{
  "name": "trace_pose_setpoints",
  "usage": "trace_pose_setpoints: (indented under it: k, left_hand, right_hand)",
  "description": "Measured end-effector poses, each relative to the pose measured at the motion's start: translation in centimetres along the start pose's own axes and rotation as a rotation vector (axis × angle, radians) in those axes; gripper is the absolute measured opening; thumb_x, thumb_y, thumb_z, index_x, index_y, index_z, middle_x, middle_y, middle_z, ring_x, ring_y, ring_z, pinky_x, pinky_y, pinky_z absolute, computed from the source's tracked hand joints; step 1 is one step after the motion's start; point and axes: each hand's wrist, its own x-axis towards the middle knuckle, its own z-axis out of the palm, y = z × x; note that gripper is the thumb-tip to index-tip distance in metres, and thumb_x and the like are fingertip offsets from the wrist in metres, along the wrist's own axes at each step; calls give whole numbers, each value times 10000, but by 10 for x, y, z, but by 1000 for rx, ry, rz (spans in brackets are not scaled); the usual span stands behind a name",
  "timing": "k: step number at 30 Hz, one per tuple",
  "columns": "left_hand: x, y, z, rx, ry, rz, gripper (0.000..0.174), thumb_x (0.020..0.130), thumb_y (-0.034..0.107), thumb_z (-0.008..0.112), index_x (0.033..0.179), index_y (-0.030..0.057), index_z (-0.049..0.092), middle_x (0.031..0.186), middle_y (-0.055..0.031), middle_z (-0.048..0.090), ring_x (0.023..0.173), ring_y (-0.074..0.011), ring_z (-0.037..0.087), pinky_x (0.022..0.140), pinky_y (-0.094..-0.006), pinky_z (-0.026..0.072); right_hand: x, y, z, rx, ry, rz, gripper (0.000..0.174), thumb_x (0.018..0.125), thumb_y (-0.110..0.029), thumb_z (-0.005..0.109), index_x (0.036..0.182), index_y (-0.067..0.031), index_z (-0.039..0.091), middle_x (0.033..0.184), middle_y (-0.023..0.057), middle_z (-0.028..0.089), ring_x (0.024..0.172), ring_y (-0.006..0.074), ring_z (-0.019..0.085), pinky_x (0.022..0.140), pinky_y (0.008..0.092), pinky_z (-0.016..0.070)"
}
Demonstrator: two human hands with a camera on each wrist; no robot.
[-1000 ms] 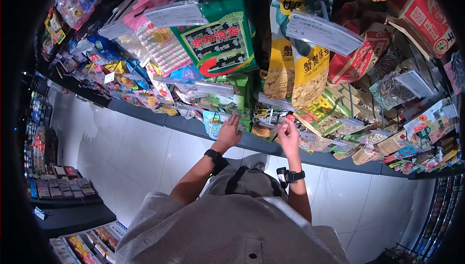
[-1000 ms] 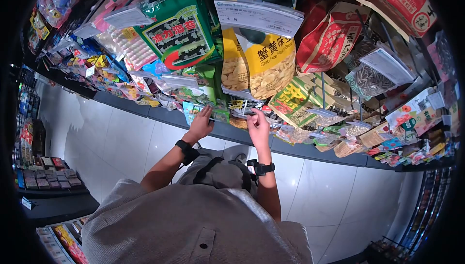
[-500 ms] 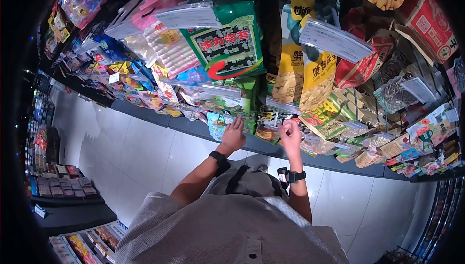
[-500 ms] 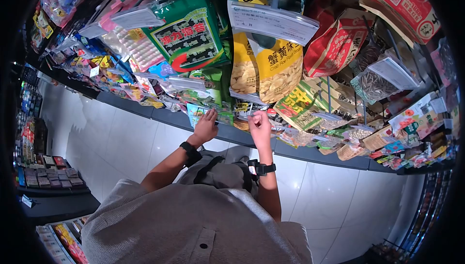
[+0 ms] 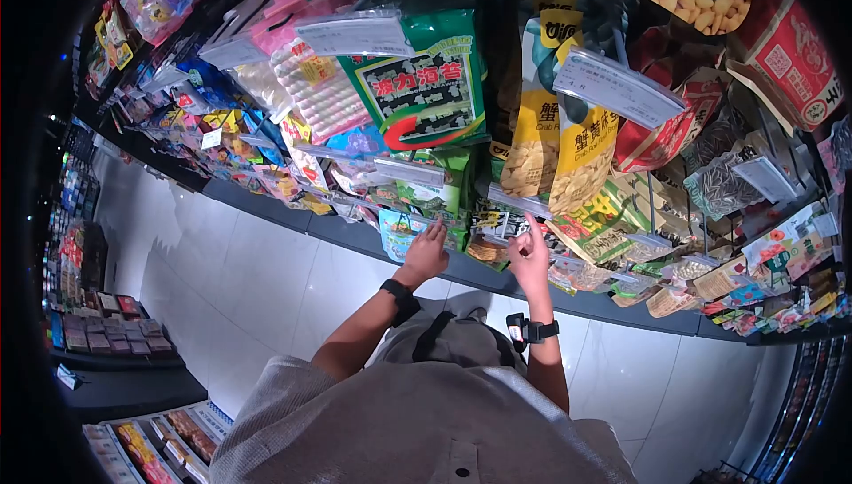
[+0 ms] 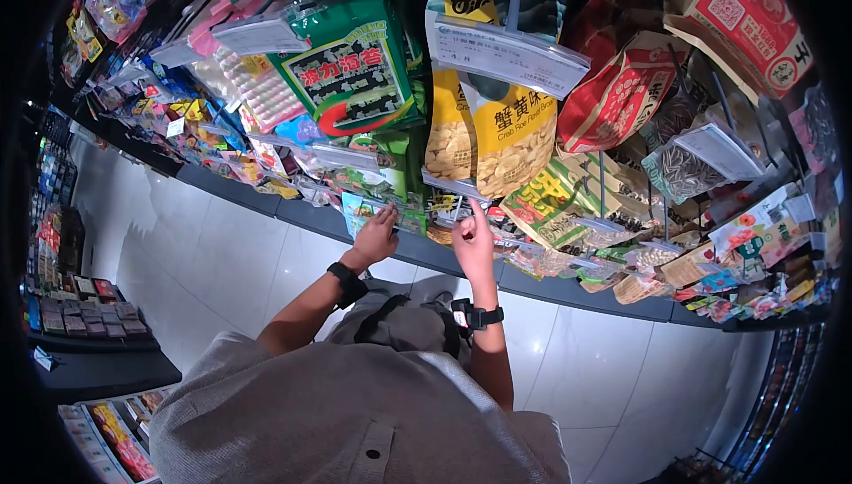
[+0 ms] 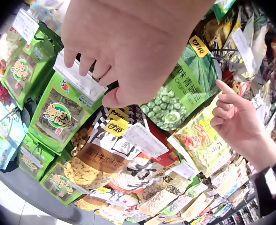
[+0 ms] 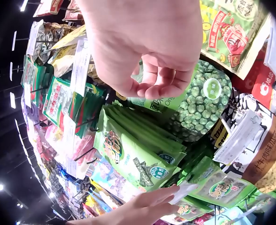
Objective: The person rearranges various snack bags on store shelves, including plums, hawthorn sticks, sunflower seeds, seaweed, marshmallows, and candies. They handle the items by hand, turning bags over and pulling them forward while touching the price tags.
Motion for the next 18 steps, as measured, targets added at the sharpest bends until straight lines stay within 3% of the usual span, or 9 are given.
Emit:
trace_pose_setpoints:
  k: [1,4,8,10,11,13,14,16,18]
  left_hand:
    - [1,-1,1,-23,24,15,546,702,130,522,1217,-23,424,1357,-199,350,1226,-328,380,1002,-422,332]
    - [0,0,2,-46,57,29,529,691,124,523,1189,-33,439,1332,-216,378,1196,-339,410,981,-406,362]
    - [0,0,2,-57,33,15,520,710,128,520,1200,-25,434,1348,-220,352,1191,-379,405,987,-408,362]
    - [0,2,1,-43,35,15,514,703,126,523,1186,-30,443,1342,-216,362,1186,-362,415,983,-403,366]
    - [0,3,-1,-29,39,10,508,696,125,527,1172,-34,451,1337,-213,373,1182,-346,425,979,-398,369]
    - [0,3,-1,-29,43,15,504,698,126,528,1171,-31,454,1340,-209,370,1184,-344,424,979,-399,369]
    - [0,2,-1,-30,49,17,500,700,127,529,1170,-28,457,1344,-206,368,1187,-342,423,979,-400,369]
    - [0,1,-2,-38,44,21,498,700,126,529,1169,-26,460,1345,-204,367,1189,-339,421,979,-400,369]
    - [-1,0,-3,-45,40,23,496,700,125,529,1169,-23,462,1346,-202,367,1192,-336,419,979,-400,368]
  right_hand:
    - [-1,1,0,49,10,8,543,773,64,569,1282,-11,396,655,-26,409,589,53,400,594,183,380]
    - [-2,7,-3,7,-41,-50,698,764,74,572,1376,-39,257,755,9,510,601,50,422,598,180,400]
    - [-3,1,-5,73,-15,-78,731,754,81,571,1384,-33,219,973,69,593,621,46,444,580,176,411]
    - [-2,-1,-8,17,-83,-84,832,748,114,557,1412,-40,80,1375,157,361,637,34,452,599,173,411]
    - [-2,-2,-9,18,-79,-84,832,748,114,557,1412,-40,80,1375,157,361,637,34,452,599,173,411]
    - [0,-14,-9,-59,-96,36,851,730,143,538,1416,-51,73,1413,168,289,878,96,559,612,181,423]
    - [0,-9,-8,-58,-95,35,851,730,143,538,1416,-51,73,1413,168,289,878,96,559,612,181,423]
    - [1,-2,-4,22,-12,-61,794,735,106,547,1402,-37,142,1339,174,400,689,50,493,584,178,412]
    - [1,-3,-4,53,-14,-37,795,729,114,533,1403,-32,137,1345,179,385,743,53,501,609,184,420]
